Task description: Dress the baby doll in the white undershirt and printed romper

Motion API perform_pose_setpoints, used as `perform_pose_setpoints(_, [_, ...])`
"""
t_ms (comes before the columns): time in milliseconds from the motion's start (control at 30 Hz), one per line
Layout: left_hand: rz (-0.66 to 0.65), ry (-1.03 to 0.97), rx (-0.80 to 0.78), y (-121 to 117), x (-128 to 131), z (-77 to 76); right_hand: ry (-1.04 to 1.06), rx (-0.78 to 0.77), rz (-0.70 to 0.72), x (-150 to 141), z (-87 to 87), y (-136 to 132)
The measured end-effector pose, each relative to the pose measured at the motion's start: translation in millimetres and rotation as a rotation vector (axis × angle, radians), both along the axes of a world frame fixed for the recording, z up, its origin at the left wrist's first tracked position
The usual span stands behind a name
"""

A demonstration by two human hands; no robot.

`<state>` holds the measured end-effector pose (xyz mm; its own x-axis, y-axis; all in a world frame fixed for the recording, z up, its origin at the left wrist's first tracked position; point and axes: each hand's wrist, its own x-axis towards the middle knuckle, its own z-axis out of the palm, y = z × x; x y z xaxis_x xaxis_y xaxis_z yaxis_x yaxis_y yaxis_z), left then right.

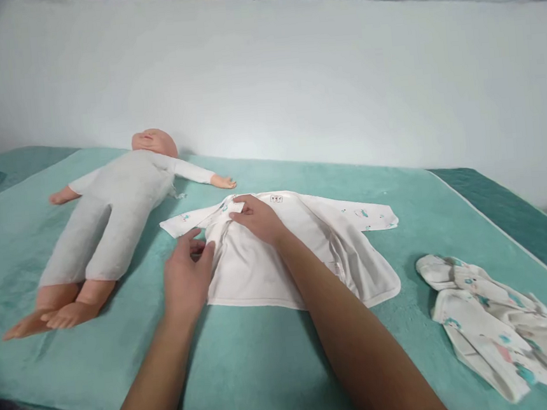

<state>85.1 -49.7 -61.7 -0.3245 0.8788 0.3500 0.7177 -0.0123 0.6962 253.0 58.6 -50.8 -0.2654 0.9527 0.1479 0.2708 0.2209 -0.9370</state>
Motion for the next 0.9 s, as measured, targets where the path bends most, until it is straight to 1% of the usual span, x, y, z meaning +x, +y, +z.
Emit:
perform_pose_setpoints(67, [-0.123,-0.063,0.074,-7.7,13.6,7.7,0.069,-0.013,-0.051,-0.8,1.6,1.1])
perform_pose_setpoints(133, [-0.275,-0.121,0.096,-13.6,23.5,14.5,0.163,-0.068,-0.167,3.8,1.5,3.8])
perform_pose_setpoints(167, [-0.328,-0.148,0.095,-14.3,24.9,16.8,0.198,-0.098,-0.221,7.2,1.0,5.2])
perform_pose_setpoints(200, [-0.345,-0.159,0.096,-12.7,23.3,17.9,0.214,-0.120,-0.260,10.8,0.3,6.3])
perform_pose_setpoints(233, [-0.325,-0.142,0.097,-8.8,18.6,17.9,0.211,-0.132,-0.281,13.8,-0.4,7.0])
perform_pose_setpoints(300, [-0.221,-0.019,0.095,4.7,1.6,14.4,0.159,-0.135,-0.287,16.9,-1.2,6.9])
perform_pose_setpoints(400, [-0.130,0.227,-0.012,28.0,-28.6,5.3,0.094,-0.155,-0.249,13.7,0.6,4.3])
perform_pose_setpoints(467, [-0.108,0.355,0.021,37.3,-40.7,0.8,0.116,-0.164,-0.229,9.4,3.6,2.1])
perform_pose_setpoints(533, [-0.071,0.431,0.120,39.8,-43.1,-1.3,0.189,-0.163,-0.203,6.1,6.6,0.2])
perform_pose_setpoints(567, [-0.047,0.445,0.168,39.3,-41.3,-1.8,0.240,-0.164,-0.173,5.0,7.6,-0.6])
perform_pose_setpoints(633, [-0.033,0.446,0.225,37.4,-35.5,-2.9,0.338,-0.148,-0.063,3.4,7.7,-1.3])
perform_pose_setpoints(700, [-0.089,0.441,0.248,36.2,-30.6,-4.9,0.377,-0.080,0.065,2.1,5.3,-1.0])
perform_pose_setpoints(733, [-0.126,0.433,0.260,36.1,-29.4,-6.2,0.368,-0.035,0.114,1.5,3.4,-0.6])
perform_pose_setpoints(800, [-0.171,0.382,0.283,36.0,-29.3,-8.4,0.315,0.038,0.167,0.3,-0.1,-0.1])
perform_pose_setpoints(867, [-0.159,0.249,0.256,34.0,-29.9,-8.9,0.223,0.083,0.165,-0.3,-2.6,-0.6])
perform_pose_setpoints(900, [-0.144,0.166,0.200,31.8,-29.5,-8.2,0.152,0.104,0.143,-0.5,-3.3,-1.2])
